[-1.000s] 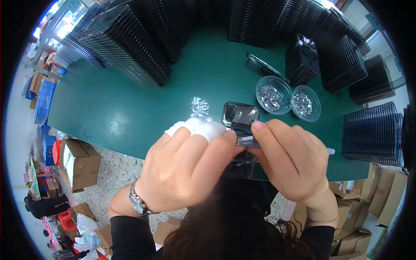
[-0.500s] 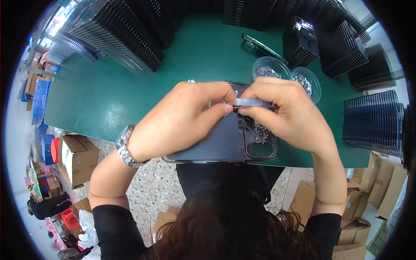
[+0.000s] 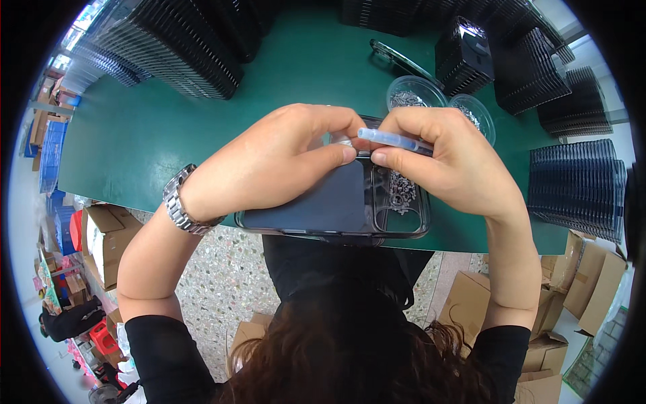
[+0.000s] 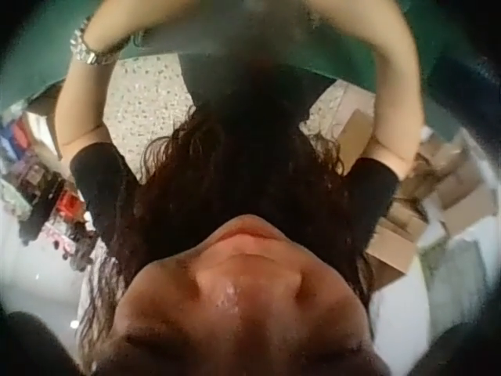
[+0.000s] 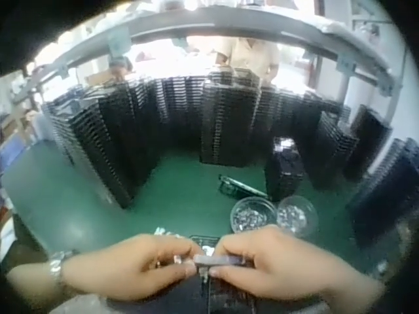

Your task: The person is assembling small components onto clear and black phone cases at a manufacturing workstation.

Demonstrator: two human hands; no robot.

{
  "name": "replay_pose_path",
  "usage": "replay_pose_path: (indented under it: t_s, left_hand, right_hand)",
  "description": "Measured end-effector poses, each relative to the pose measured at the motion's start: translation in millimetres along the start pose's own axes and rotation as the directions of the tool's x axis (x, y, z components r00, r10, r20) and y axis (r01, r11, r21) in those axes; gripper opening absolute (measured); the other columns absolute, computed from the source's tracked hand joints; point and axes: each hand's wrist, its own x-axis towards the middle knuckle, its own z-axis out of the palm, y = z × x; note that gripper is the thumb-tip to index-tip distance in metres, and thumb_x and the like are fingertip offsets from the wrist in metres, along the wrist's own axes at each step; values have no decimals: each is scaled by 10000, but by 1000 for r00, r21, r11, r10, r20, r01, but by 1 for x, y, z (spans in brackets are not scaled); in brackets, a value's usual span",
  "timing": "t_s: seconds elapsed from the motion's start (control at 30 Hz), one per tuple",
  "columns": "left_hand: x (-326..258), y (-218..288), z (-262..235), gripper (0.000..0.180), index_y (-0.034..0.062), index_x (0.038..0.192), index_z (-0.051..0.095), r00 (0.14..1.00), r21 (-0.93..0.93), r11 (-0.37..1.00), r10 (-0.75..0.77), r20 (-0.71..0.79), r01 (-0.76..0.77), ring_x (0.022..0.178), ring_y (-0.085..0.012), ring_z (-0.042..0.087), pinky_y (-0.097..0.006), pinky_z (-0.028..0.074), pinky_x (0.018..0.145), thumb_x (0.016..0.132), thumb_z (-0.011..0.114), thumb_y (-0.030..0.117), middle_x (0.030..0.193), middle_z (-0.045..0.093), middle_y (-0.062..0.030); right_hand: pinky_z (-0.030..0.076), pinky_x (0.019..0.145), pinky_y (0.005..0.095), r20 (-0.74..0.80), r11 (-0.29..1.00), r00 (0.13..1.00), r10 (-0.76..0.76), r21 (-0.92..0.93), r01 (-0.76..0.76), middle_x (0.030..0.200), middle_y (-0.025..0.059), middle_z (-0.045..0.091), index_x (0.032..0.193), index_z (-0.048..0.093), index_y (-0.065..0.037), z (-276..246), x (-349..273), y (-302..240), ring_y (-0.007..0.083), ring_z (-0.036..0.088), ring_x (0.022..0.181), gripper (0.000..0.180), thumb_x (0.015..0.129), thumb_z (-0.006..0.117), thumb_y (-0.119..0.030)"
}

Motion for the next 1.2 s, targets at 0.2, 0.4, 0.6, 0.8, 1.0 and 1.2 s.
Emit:
replay_pose_path:
  t_s: [0.2, 0.4, 0.6, 0.8, 1.0, 1.2]
  left_hand:
    - [4, -2, -3, 177, 11, 1160, 676, 999, 21, 999, 34, 36, -35, 757, -27, 474, -224, 426, 654, 1049, 648, 146, 845, 588, 52]
    - [4, 14, -11, 157, 9, 1106, 701, 999, 121, 993, 5, 44, -11, 775, -52, 510, -249, 451, 681, 1040, 658, 145, 823, 627, 0]
    - [6, 9, -15, 173, -6, 1123, 713, 991, 175, 984, 23, 134, -46, 818, -111, 581, -302, 511, 779, 1036, 652, 131, 912, 732, -76]
    - [10, 7, -15, 183, -12, 1131, 713, 988, 160, 985, 43, 147, -66, 839, -127, 623, -321, 525, 799, 1036, 642, 127, 913, 734, -94]
    - [15, 10, -16, 201, -31, 1129, 704, 986, 216, 973, 49, 162, -84, 857, -153, 655, -329, 534, 816, 988, 629, 91, 950, 747, -160]
    - [13, 9, -15, 201, -41, 1115, 698, 987, 175, 978, 96, 128, -118, 844, -220, 690, -349, 539, 814, 966, 613, 64, 959, 758, -178]
  right_hand:
    - [469, 580, 373, 4, 1000, 1000, 13, 14, -13, 638, 161, 591, 897, 687, 43, 4, 0, 2, 265, 588, 567, 190, 918, 725, -142]
    - [464, 618, 296, -138, 897, 915, -379, -300, 326, 870, 41, 684, 1060, 769, -51, 4, -4, 6, 159, 640, 749, 193, 871, 744, -18]
    - [514, 633, 334, 197, 535, 840, -505, -692, 484, 947, 7, 610, 1163, 760, -153, 2, -12, 4, 188, 627, 797, 386, 780, 731, -114]
    - [562, 635, 327, 296, 398, 777, -556, -725, 562, 867, 13, 605, 920, 681, -84, 3, -5, -5, 187, 659, 810, 125, 807, 711, -130]
    - [544, 663, 303, 398, 300, 802, -446, -777, 553, 900, 5, 614, 942, 631, -86, 7, 1, -19, 169, 631, 831, 156, 810, 692, -143]
    - [551, 590, 314, 466, 267, 780, -417, -758, 595, 870, 33, 619, 908, 608, -62, -1, 7, -29, 178, 647, 789, 144, 807, 690, -124]
